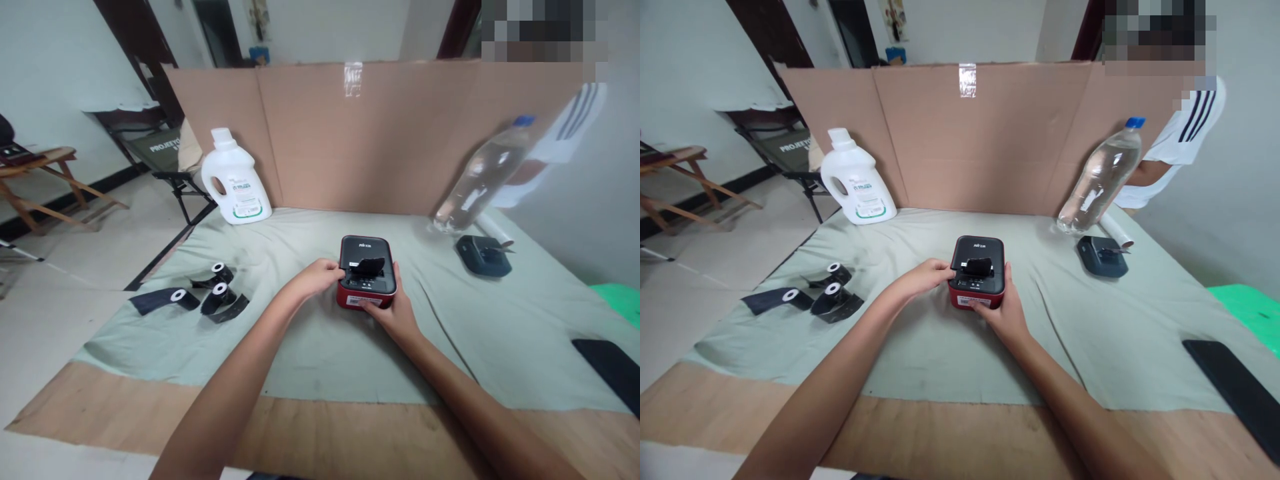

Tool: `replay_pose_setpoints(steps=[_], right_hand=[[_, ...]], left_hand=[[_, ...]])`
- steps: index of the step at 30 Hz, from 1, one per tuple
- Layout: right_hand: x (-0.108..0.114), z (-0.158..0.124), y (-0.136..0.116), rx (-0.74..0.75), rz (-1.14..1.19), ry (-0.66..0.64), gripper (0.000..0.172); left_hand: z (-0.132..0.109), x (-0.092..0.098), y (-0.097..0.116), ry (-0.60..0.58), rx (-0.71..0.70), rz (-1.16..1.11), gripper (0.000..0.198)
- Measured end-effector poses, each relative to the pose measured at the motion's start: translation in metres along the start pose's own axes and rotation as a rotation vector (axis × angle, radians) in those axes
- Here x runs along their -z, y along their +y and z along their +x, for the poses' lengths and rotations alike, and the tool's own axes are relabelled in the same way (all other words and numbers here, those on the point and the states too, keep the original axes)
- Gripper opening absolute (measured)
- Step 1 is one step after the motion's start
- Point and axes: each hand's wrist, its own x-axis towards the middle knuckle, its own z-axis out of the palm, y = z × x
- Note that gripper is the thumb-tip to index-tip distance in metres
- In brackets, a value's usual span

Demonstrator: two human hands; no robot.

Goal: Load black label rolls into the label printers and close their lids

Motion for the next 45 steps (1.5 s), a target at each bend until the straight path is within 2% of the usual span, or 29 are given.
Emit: replay_pose_setpoints(steps=[8,12,14,17,20,24,26,27,30,32,36,42,45], right_hand=[[0.0,0.001,0.002,0.008,0.003,0.001,0.13],[0.001,0.001,0.0,0.01,0.005,-0.004,0.129],[0.001,0.001,-0.001,0.021,0.003,0.001,0.128],[0.001,0.002,0.0,0.059,0.027,-0.004,0.121],[0.001,0.003,0.0,0.089,0.056,-0.015,0.115],[0.002,0.004,0.0,0.131,0.07,-0.022,0.111],[0.002,0.005,0.001,0.138,0.067,-0.026,0.111],[0.002,0.004,0.002,0.133,0.063,-0.025,0.112],[0.003,0.004,0.005,0.103,0.046,-0.03,0.113],[0.003,0.004,0.007,0.105,0.036,-0.032,0.113],[0.003,0.004,0.01,0.154,0.023,-0.027,0.112],[0.004,0.003,0.01,0.131,-0.004,-0.027,0.113],[0.004,0.003,0.01,0.12,0.006,-0.027,0.113]], left_hand=[[0.0,0.008,0.02,-0.078,0.163,0.064,0.017],[0.001,0.007,0.018,-0.075,0.187,0.053,0.023],[-0.001,0.006,0.013,-0.054,0.149,0.044,0.026],[-0.005,0.006,0.006,-0.025,0.018,0.064,0.03],[-0.007,0.011,0.004,-0.028,-0.072,0.117,0.031],[0.005,0.023,0.01,0.188,-0.14,0.3,0.025],[0.017,0.025,0.016,0.228,-0.204,0.39,0.021],[0.024,0.025,0.019,0.176,-0.241,0.41,0.021],[0.039,0.02,0.027,-0.146,-0.342,0.402,0.03],[0.046,0.014,0.031,-0.291,-0.381,0.424,0.035],[0.058,0.004,0.04,-0.303,-0.413,0.585,0.035],[0.073,-0.015,0.063,-0.347,-0.142,1.015,0.048],[0.074,-0.022,0.073,-0.36,-0.078,1.105,0.046]])
